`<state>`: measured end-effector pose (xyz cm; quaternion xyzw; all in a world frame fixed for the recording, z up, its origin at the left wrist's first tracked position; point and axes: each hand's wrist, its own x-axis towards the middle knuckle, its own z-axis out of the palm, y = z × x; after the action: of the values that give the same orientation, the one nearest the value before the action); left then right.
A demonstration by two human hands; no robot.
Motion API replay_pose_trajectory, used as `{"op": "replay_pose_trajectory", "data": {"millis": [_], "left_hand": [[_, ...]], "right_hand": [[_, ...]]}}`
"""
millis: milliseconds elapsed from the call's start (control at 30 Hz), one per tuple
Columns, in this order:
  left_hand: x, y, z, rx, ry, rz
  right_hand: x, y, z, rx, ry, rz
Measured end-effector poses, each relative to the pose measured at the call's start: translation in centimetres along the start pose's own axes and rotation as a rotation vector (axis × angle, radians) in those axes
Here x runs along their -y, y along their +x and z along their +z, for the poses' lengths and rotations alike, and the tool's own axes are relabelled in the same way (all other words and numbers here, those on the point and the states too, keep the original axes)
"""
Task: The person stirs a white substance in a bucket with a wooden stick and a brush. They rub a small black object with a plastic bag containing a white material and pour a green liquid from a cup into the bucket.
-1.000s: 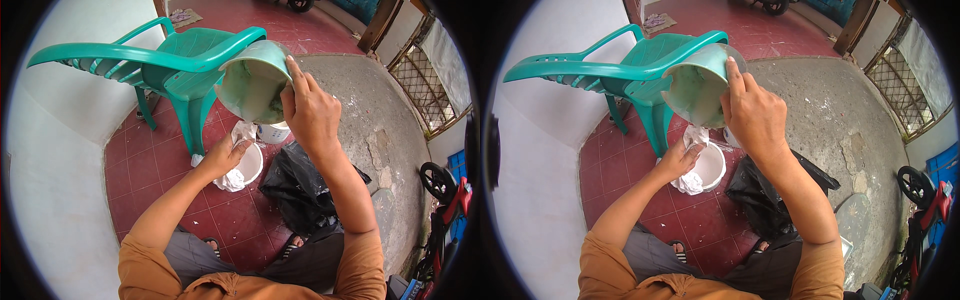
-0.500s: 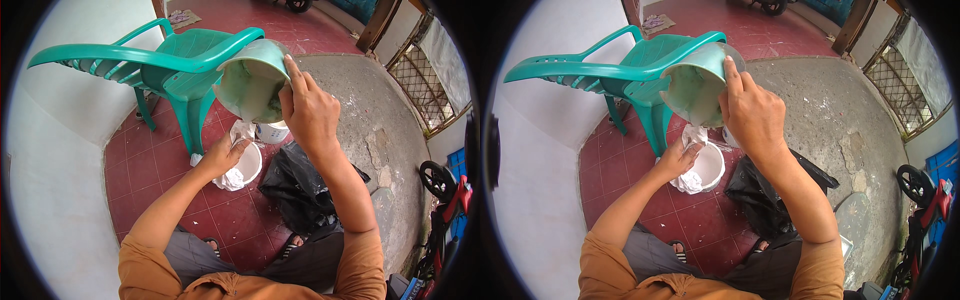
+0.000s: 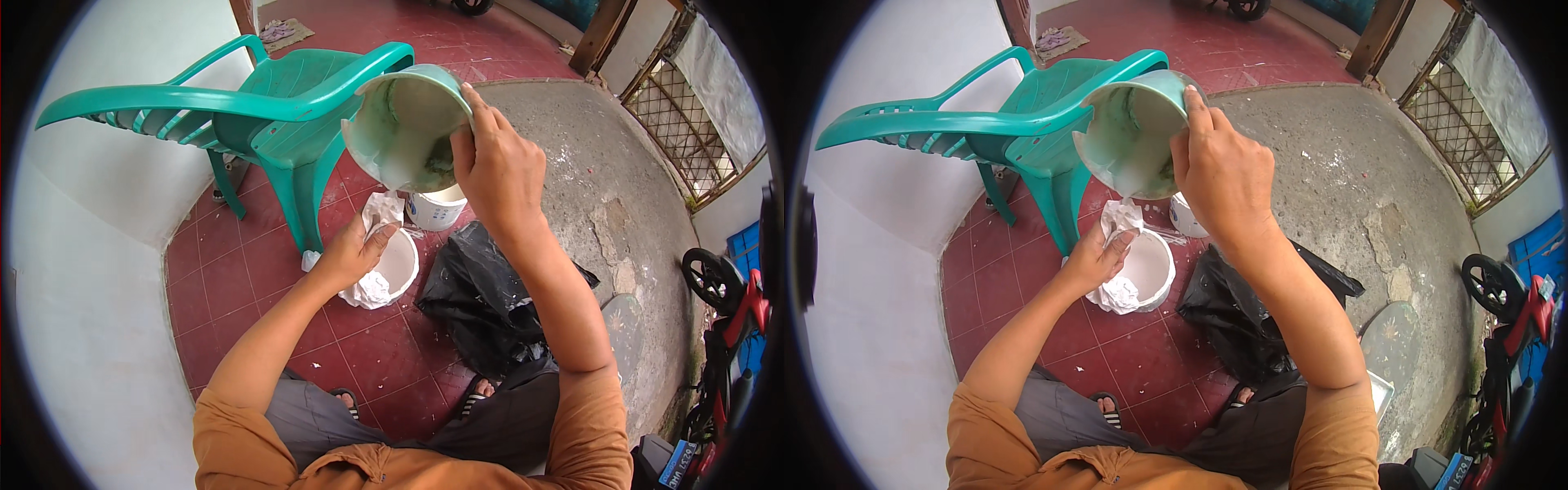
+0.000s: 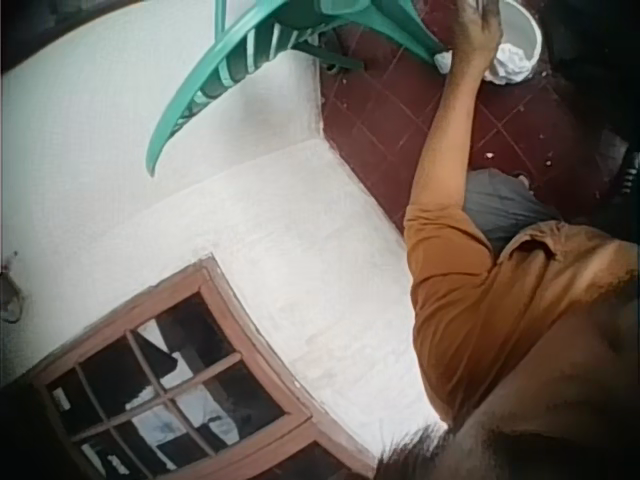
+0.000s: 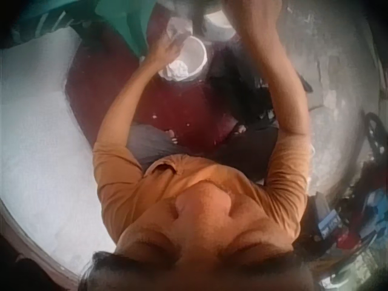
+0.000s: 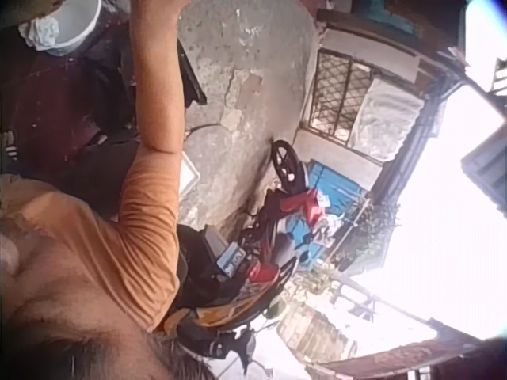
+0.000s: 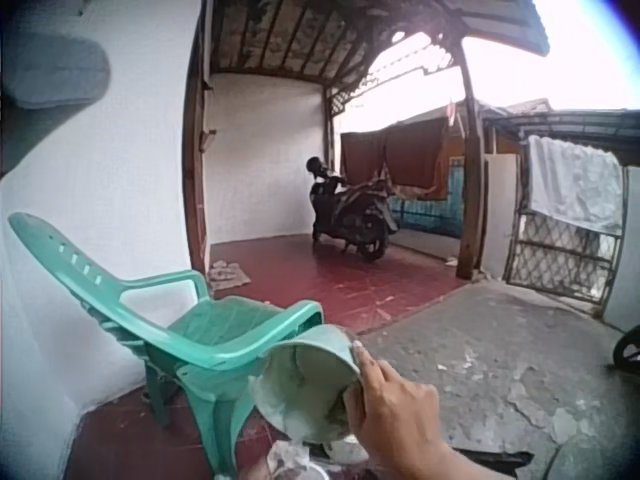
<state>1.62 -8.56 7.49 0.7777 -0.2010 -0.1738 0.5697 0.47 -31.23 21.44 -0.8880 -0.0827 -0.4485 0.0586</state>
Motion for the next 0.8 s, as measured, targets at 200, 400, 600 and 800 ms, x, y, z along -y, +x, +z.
{"op": "replay_pose_trajectory", "data": {"millis": [200, 400, 600, 800], "left_hand": [[-2.2, -0.4, 0.9, -0.058, -0.183, 0.048], [-1.5, -0.2, -1.3, -0.202, -0.105, 0.136], [-2.5, -0.1, -1.3, -0.179, -0.058, 0.176], [-5.5, -0.6, -3.0, -0.284, 0.009, 0.170]], "right_hand": [[-8.4, 0.1, 0.6, 0.175, 0.086, 0.492], [-24.3, -5.2, -6.2, 0.312, 0.160, 1.006], [-39.7, -24.9, -12.1, 0.268, -0.279, 1.359], [-40.6, -43.4, -6.3, 0.182, -0.035, 1.921]]}}
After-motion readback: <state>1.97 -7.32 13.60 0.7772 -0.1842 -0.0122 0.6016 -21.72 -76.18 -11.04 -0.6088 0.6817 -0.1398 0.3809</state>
